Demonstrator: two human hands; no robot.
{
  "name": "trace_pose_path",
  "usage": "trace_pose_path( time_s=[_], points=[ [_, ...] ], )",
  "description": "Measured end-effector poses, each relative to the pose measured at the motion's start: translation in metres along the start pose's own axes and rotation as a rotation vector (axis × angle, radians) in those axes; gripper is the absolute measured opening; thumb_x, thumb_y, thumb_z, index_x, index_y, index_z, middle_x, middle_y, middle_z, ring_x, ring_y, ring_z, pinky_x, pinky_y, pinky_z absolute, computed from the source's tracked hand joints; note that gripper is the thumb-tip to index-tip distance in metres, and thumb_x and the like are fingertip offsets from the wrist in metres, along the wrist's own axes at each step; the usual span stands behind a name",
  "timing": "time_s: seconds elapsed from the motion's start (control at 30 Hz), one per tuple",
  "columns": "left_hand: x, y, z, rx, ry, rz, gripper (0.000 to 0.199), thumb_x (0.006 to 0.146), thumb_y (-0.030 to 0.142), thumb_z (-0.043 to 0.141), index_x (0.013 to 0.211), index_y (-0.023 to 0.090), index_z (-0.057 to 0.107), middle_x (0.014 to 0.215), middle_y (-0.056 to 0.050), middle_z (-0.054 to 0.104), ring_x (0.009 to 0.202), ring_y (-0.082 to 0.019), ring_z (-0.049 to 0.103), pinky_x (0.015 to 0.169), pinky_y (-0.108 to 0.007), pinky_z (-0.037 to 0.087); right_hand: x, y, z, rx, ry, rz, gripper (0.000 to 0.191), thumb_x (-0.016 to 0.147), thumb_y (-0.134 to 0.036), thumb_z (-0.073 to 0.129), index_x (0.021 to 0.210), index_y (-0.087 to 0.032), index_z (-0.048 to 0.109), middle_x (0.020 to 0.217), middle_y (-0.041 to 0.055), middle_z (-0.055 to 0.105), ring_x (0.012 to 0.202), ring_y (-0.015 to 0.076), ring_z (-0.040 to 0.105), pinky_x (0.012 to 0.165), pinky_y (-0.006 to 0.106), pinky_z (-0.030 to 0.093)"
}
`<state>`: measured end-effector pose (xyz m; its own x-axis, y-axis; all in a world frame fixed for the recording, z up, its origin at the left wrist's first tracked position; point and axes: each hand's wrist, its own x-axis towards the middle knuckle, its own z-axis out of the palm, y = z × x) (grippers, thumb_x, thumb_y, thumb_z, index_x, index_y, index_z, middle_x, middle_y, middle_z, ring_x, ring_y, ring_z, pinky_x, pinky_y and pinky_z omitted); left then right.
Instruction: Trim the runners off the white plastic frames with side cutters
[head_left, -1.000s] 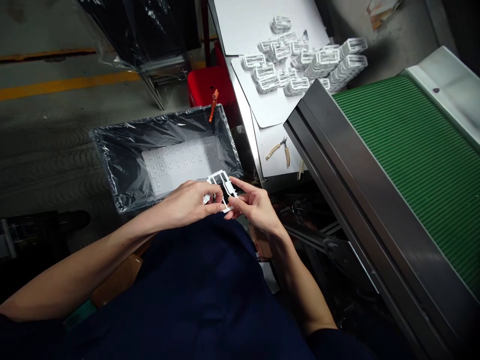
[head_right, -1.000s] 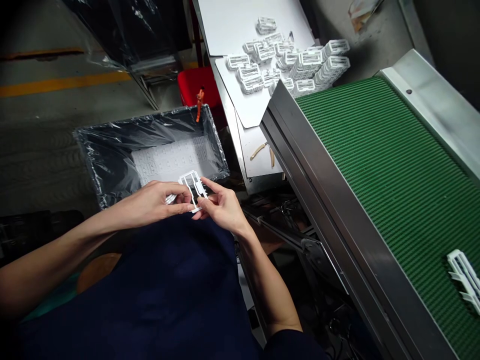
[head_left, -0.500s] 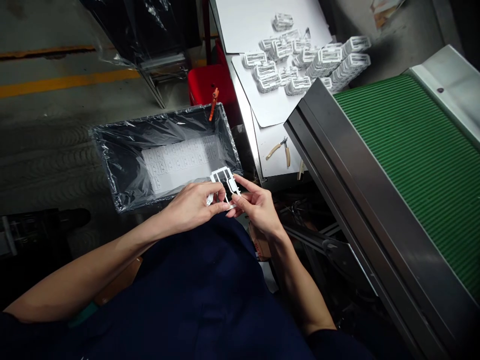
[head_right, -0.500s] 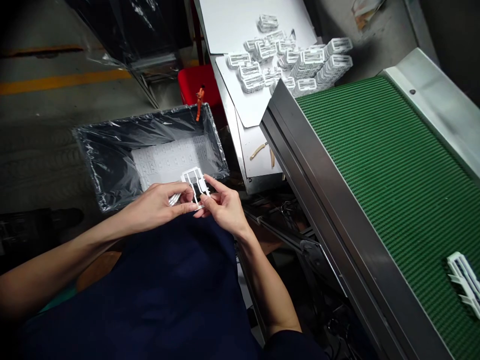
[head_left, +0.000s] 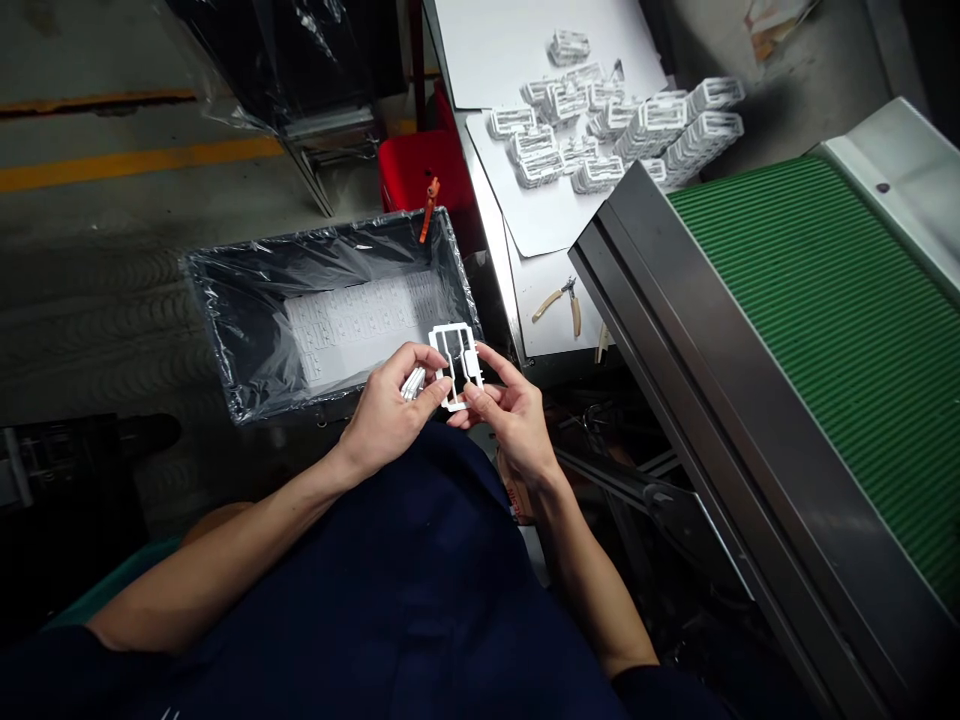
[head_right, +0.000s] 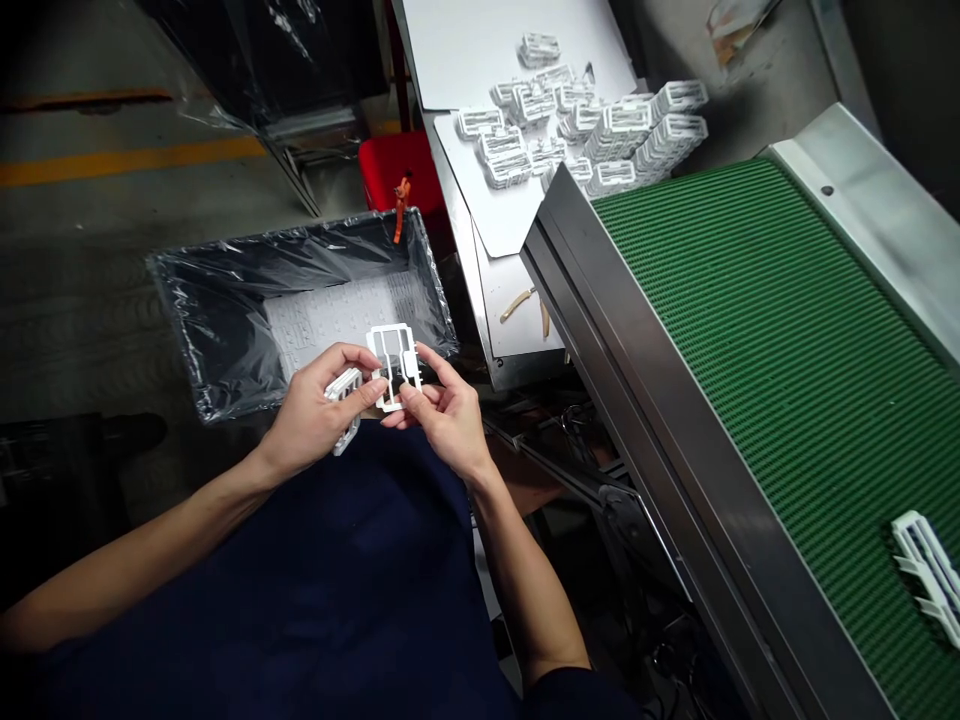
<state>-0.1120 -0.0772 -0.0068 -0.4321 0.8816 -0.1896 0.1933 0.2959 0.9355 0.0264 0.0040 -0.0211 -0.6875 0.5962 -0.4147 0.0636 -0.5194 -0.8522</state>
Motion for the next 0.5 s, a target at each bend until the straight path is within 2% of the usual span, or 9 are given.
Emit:
trace_pose_path(
  time_s=[0.17,0.33,0.5],
  points=[
    [0.001,0.003,0.002,0.002,-0.010,-0.025,0.013,0.081,0.022,0.055,0.093,0.018,0.053,0.083,0.000,0.057,0.076,-0.015,0.055,0.068,-0.024,0.042,-0.001,0.002,0.004,0.022,-0.007,-0.001,0.079,0.068,-0.031,0.075,0.136,-0.021,0.036,0.069,-0.0038,0.063,0.061,0.0129,0.063,0.066,0.028,0.054],
    [0.002,0.005,0.006,-0.057,0.003,-0.024,0.012,0.081,0.021,0.056,0.092,0.018,0.053,0.077,0.001,0.056,0.067,-0.014,0.055,0.064,-0.024,0.044,-0.004,0.009,0.016,-0.029,0.122,-0.121,0.068,0.073,-0.031,0.070,0.133,-0.024,0.039,0.064,-0.0053,0.059,0.048,0.0084,0.053,0.051,0.022,0.048],
    [0.006,0.004,0.006,-0.120,0.007,-0.042,0.013,0.080,0.021,0.056,0.092,0.018,0.053,0.076,0.001,0.057,0.062,-0.013,0.054,0.057,-0.023,0.044,-0.001,0.015,0.022,-0.045,0.199,-0.165,0.054,0.080,-0.033,0.064,0.129,-0.024,0.044,0.061,-0.0053,0.058,0.045,0.0081,0.051,0.046,0.021,0.045]
  ],
)
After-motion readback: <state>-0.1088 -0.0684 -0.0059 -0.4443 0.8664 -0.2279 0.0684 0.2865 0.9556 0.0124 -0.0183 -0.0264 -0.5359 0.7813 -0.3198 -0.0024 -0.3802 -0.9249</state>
